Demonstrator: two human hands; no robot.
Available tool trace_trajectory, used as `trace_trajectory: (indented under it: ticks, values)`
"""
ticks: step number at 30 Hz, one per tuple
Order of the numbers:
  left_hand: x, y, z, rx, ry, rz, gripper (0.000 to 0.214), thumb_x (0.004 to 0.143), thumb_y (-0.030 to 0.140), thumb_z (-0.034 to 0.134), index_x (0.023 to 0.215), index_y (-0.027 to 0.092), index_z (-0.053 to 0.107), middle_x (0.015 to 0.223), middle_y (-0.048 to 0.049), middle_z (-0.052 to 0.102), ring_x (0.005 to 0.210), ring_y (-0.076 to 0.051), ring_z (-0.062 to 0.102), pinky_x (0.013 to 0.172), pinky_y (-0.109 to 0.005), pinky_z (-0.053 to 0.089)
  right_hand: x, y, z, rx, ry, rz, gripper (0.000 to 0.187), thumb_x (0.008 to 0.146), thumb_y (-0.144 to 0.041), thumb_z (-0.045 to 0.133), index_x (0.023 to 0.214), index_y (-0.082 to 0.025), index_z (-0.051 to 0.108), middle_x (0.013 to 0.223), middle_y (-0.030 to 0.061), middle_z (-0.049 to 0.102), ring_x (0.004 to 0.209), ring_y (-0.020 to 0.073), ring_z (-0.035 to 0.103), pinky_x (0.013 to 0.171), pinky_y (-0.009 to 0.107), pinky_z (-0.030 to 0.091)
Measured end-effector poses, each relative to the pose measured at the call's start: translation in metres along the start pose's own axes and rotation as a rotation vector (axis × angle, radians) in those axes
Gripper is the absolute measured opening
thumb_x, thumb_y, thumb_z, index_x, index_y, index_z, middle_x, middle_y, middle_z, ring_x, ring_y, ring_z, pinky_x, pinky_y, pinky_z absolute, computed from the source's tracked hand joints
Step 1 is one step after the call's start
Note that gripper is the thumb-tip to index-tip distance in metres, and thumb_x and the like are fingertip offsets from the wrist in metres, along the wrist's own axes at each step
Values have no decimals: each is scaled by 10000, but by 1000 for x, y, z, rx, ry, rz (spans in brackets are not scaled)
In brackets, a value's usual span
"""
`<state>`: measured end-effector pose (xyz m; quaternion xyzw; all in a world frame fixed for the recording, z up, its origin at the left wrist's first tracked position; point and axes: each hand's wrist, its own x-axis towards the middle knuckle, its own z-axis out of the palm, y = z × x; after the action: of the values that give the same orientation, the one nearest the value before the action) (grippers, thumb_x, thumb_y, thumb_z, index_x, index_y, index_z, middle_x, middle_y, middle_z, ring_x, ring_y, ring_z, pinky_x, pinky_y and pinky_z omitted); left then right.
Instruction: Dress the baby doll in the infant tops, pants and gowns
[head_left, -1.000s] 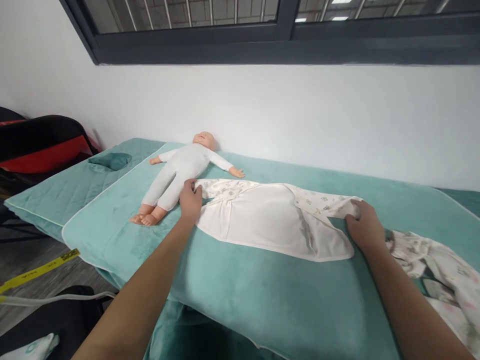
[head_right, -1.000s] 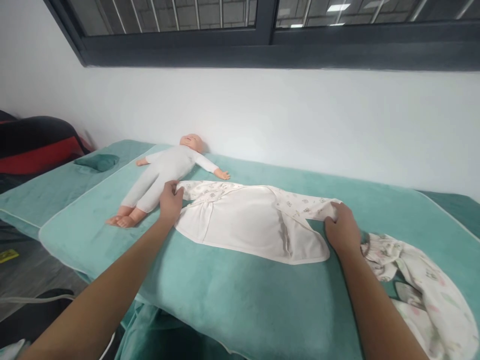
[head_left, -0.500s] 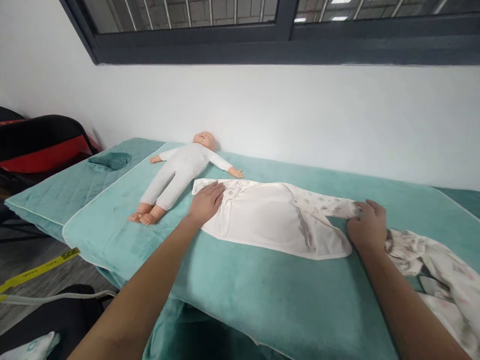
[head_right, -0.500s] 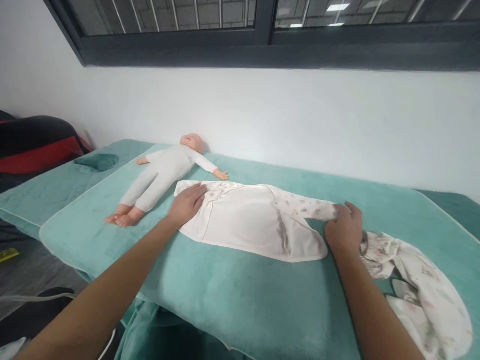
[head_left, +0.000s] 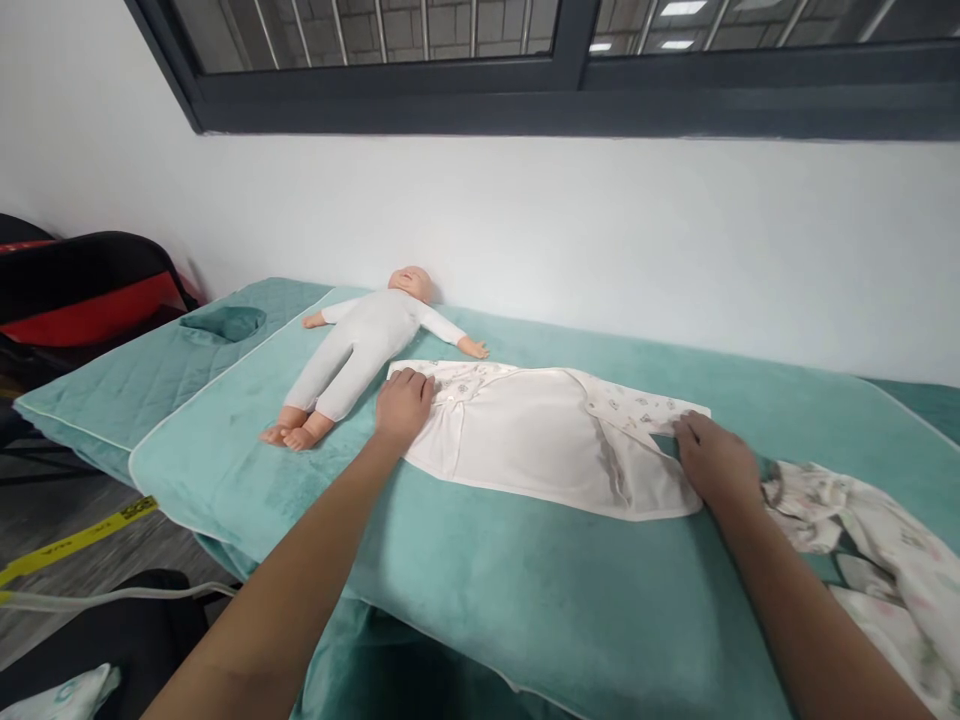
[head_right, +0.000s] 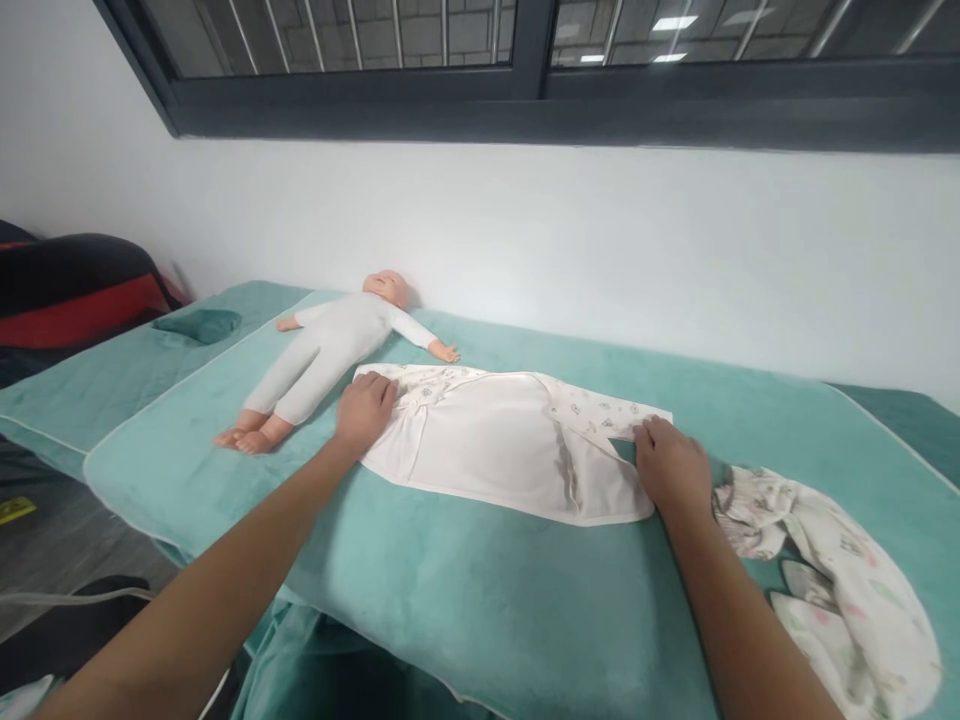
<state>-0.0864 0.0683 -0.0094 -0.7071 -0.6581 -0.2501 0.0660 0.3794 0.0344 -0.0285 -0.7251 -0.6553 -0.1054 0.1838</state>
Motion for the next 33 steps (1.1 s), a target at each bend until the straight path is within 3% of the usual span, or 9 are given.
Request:
trace_trajectory:
  ticks: [5,8,11,14,17,21,24,28,33]
  values:
    - [-4,2,-1,-98,-95,190,345,961,410,418,1185,236,615,1245,-57,664,1185,-213,575,1042,-375,408,1,-11,-7,120,27,-71,391,949,-342,391,1224,-186,621,1354,129,601,1254,269,549,1087,456,365]
    - [-6,3,-2,-140,-163,303,463,921,466,488,1322,240,535,1348,-61,609,1255,-227,538,1087,-390,379,2,-14,-5,185,-61,-195,394,945,-382,405,1243,-222,609,1354,87,605,1261,255,537,1073,454,375]
    - [-5,4,-2,-137,-209,368,519,899,396,513,1394,246,470,1399,-69,568,1284,-245,516,1108,-416,354,3,-16,-2,114,-127,-244,418,966,-373,335,1215,-191,618,1319,113,623,1260,269,529,1037,472,387]
    - [-1,7,-2,-110,-226,365,548,869,261,498,1415,248,449,1375,-66,583,1249,-252,539,1083,-420,369,1,-29,-3,24,-122,-213,440,981,-378,299,1219,-164,600,1324,140,609,1257,281,520,1019,470,382]
    - [7,14,-3,-89,-253,314,566,834,210,516,1397,245,469,1282,-78,634,1183,-270,572,1024,-427,401,-3,-57,-9,-12,-100,-275,469,963,-476,370,1277,-180,554,1371,131,573,1263,293,500,1040,481,350]
    - [16,28,2,-85,-249,167,354,836,221,554,1184,229,620,1106,-92,683,1049,-272,622,918,-386,440,0,-98,-16,-13,-136,-404,455,935,-508,444,1262,-212,558,1327,99,602,1181,292,535,964,449,394]
    - [20,33,8,-102,-204,43,216,908,284,481,1002,200,657,1002,-109,696,978,-269,636,830,-359,445,9,-114,-16,-32,-165,-337,350,945,-432,430,1157,-223,612,1184,89,663,1043,280,580,808,389,430]
    - [27,28,13,-150,-164,-128,443,984,420,294,826,203,647,849,-93,710,835,-237,647,698,-319,422,23,-116,-12,27,-164,-164,309,948,-352,383,1015,-234,660,1044,74,697,916,248,604,719,338,403]
    - [50,19,17,-190,-181,-237,434,935,458,374,701,206,639,735,-78,706,733,-230,638,611,-303,370,43,-105,-6,218,-90,177,341,908,-398,405,982,-203,676,902,97,712,756,229,594,639,311,377]
